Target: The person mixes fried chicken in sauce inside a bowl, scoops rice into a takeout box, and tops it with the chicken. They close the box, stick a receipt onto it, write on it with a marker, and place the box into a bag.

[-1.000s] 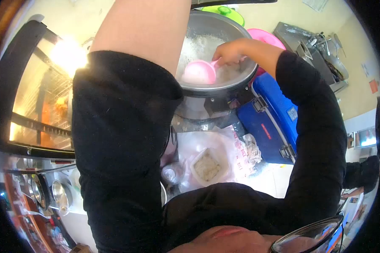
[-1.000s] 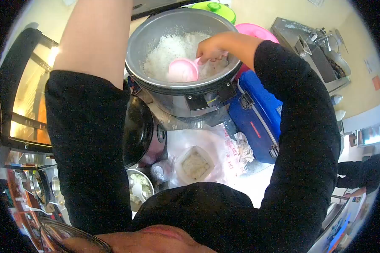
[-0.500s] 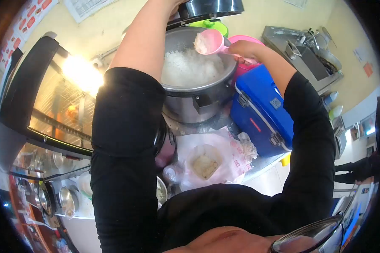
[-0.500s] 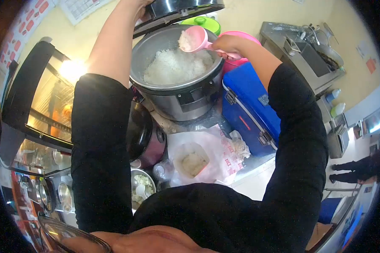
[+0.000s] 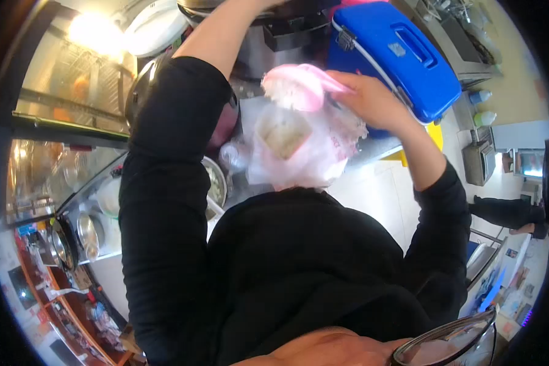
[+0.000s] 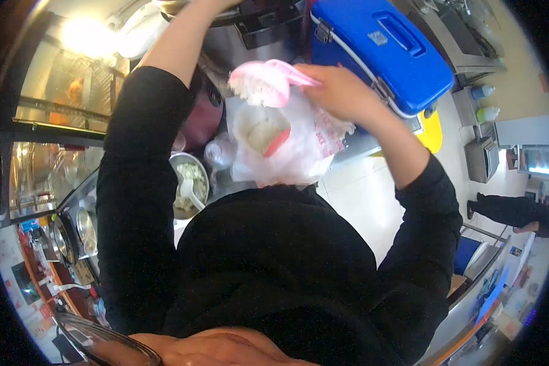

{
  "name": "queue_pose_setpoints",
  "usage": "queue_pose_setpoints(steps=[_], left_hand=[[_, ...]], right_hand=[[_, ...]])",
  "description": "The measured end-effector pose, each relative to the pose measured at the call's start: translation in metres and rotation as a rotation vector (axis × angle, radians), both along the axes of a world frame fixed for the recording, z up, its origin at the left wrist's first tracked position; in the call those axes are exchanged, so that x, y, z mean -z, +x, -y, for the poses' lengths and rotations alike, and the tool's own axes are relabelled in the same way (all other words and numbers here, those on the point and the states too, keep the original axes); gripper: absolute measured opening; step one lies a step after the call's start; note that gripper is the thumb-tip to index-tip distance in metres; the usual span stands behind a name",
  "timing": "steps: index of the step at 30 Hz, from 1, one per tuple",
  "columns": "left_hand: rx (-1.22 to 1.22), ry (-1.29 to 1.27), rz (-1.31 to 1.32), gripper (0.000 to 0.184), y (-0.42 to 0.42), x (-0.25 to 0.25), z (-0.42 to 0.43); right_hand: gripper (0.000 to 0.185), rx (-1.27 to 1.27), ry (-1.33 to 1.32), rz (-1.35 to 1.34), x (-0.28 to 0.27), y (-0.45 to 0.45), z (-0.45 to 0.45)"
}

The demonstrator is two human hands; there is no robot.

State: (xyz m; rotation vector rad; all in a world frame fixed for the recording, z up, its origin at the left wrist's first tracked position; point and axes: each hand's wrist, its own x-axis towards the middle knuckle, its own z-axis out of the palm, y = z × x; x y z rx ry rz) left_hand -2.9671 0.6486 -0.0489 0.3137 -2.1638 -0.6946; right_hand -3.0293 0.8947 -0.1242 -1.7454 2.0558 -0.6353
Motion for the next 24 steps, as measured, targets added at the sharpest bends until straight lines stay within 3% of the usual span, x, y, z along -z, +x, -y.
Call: queue_pose_setpoints(steps=[2,6,8,10,11,13,15,18,21,24], left_hand=[[-0.002,-0.007,0.036,0.128,0.003,0.032,-0.002],[0.086,0.126,0.106,0.109,0.027,0.036,-0.008],[-0.192,0.182,0.559,0.103,0.056,0.055,0.038],[-0.184,0.329,0.232,0.097,0.083,0.044,0.005],[-0.031,0.428,-0.328,0.095,0.108,0.020,-0.055],[-0.048,0.508,-0.448,0.087,0.143,0.035,-0.087],[-0.314,0.360,-0.534,0.066,0.157,0.078,-0.124],[-0.220,0.583,-0.376,0.087,0.181,0.162,-0.158],[-0.164,0.582,-0.108,0.119,0.196,0.239,-0.182],[-0.084,0.742,0.044,0.143,0.182,0.281,-0.194]], right_hand=[[0.039,0.093,0.002,-0.161,0.019,0.029,-0.008],[0.038,0.095,-0.004,-0.313,0.025,0.045,-0.014],[0.040,0.037,0.014,-0.381,0.012,0.043,-0.012],[0.034,0.002,0.022,-0.453,0.007,0.042,-0.005],[0.033,-0.035,0.095,-0.479,0.007,0.048,0.002],[0.032,-0.110,0.230,-0.539,0.004,0.064,0.023],[0.021,-0.307,0.167,-0.627,0.043,0.072,0.037],[0.015,-0.267,0.402,-0.416,0.041,0.082,0.049],[0.021,-0.256,-0.010,-0.546,0.015,0.050,0.012],[0.037,0.000,0.078,-0.335,-0.006,0.020,-0.014]])
